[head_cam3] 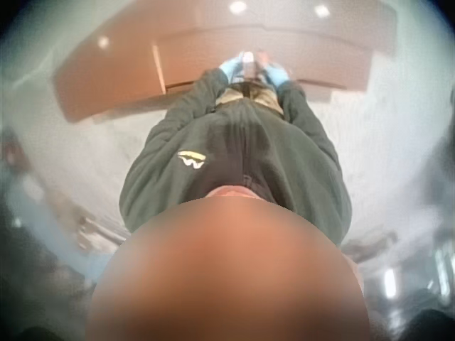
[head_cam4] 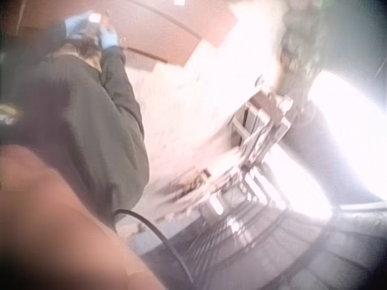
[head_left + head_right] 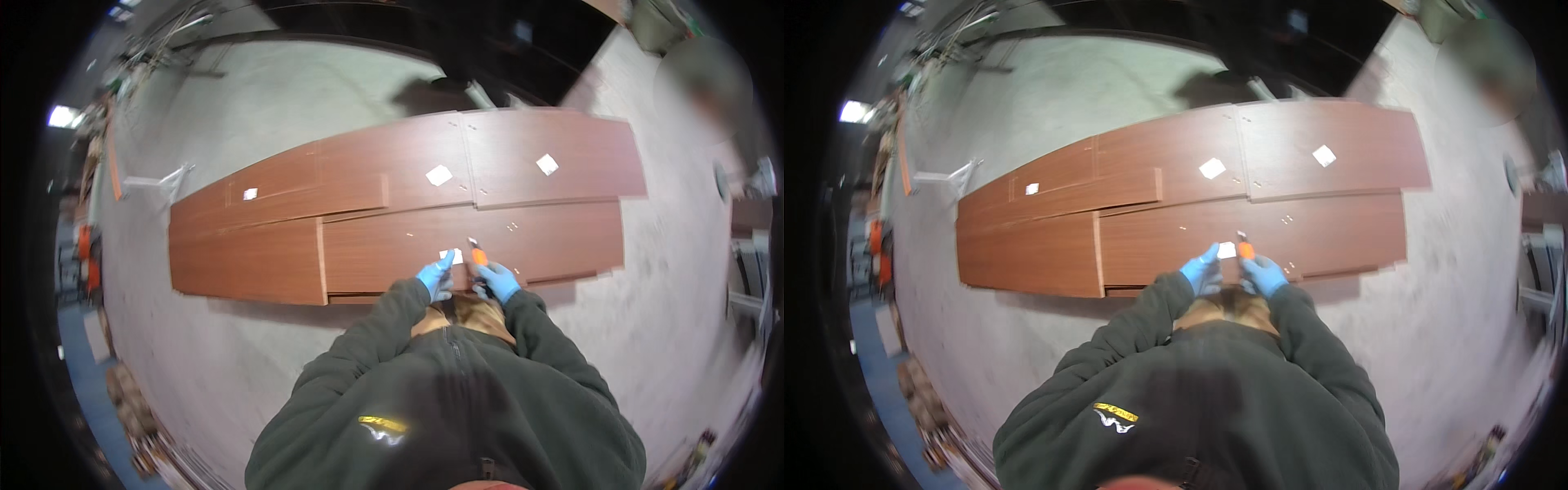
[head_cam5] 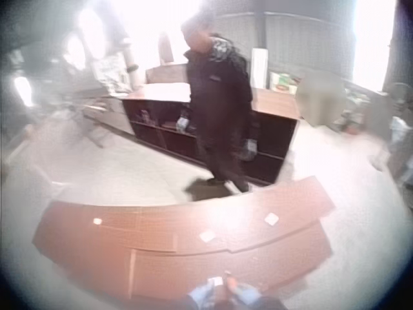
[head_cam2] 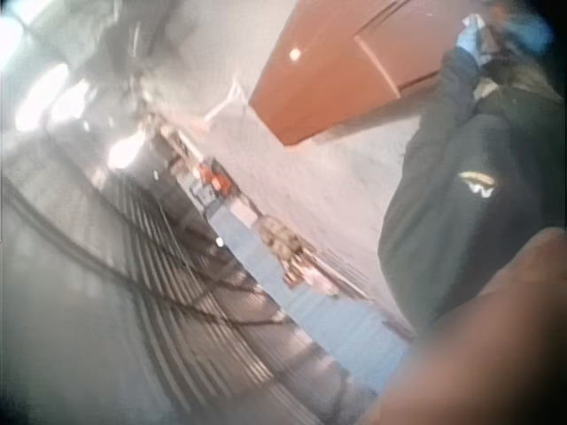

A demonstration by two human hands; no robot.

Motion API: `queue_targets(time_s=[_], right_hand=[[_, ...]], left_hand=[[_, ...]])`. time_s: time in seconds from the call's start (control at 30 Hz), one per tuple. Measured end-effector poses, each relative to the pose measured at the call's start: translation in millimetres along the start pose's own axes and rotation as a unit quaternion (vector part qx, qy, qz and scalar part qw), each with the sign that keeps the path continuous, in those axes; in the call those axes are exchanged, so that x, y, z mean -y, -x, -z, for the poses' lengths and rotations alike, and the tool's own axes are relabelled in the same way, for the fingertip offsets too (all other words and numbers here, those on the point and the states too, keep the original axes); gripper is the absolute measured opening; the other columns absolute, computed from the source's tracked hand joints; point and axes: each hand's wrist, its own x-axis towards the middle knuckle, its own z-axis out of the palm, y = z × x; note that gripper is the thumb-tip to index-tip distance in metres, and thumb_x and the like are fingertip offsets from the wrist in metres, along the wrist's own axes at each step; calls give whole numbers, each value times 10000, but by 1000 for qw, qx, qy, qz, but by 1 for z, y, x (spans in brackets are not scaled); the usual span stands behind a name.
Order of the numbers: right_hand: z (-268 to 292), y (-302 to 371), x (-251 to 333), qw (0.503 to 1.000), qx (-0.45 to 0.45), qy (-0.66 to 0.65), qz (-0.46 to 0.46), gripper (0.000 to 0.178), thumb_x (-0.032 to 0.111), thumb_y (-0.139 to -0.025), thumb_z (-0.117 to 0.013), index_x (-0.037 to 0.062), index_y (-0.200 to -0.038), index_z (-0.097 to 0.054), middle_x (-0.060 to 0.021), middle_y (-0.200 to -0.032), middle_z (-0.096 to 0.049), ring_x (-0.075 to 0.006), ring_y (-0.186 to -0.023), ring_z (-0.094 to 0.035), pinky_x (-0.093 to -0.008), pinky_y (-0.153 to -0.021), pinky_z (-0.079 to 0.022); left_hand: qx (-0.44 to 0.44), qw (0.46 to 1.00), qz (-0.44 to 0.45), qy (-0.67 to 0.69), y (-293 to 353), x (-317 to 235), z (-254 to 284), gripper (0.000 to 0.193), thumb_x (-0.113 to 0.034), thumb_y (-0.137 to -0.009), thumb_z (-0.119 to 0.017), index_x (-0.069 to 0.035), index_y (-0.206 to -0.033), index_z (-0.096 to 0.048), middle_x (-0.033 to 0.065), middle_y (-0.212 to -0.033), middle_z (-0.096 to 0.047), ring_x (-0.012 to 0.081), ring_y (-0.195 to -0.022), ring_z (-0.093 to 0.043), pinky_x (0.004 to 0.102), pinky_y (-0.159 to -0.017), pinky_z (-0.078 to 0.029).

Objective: The person uses a utility knife to score and separate large brown wood panels on the floor. A coworker removes the cut pieces as they are separated. The person continues cutting multiple panels in sequence.

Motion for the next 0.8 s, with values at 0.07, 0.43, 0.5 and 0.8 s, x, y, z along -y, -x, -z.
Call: queue_targets(time_s=[0.07,0.43,0.5,0.8], right_hand=[[-20,0,-4,996,17,72,47,225,210,-985,-591,47,-1141,-600,-16,-847,-618,-96,-664,-568,-251,-546,-449],[74,-25,28,945,-118,301,52,468,304,-938,-630,-36,-1259,-595,-148,-1094,-705,-217,-963,-681,-316,-860,-535],[146,-51,56,953,-164,248,53,471,320,-925,-648,-49,-1216,-620,-162,-1084,-710,-238,-977,-680,-331,-873,-536],[491,-125,196,715,-611,287,182,871,485,-843,-691,-90,-1435,-412,-277,-1498,-416,-361,-1398,-416,-403,-1157,-331]], left_hand=[[152,986,39,50,-8,-8,-23,493,-566,-890,-660,-116,-1081,-601,49,-970,-633,202,-867,-613,399,-777,-516],[83,975,52,198,-78,2,-70,205,-182,-955,-600,-8,-1062,-610,95,-960,-669,236,-851,-664,402,-746,-556],[176,948,57,260,-102,-9,-75,209,-157,-948,-592,1,-1084,-604,116,-1024,-664,271,-913,-662,445,-812,-554],[-58,978,24,197,-170,-29,-126,227,-120,-951,-562,-21,-1156,-572,165,-1186,-651,334,-1126,-636,476,-926,-536]])
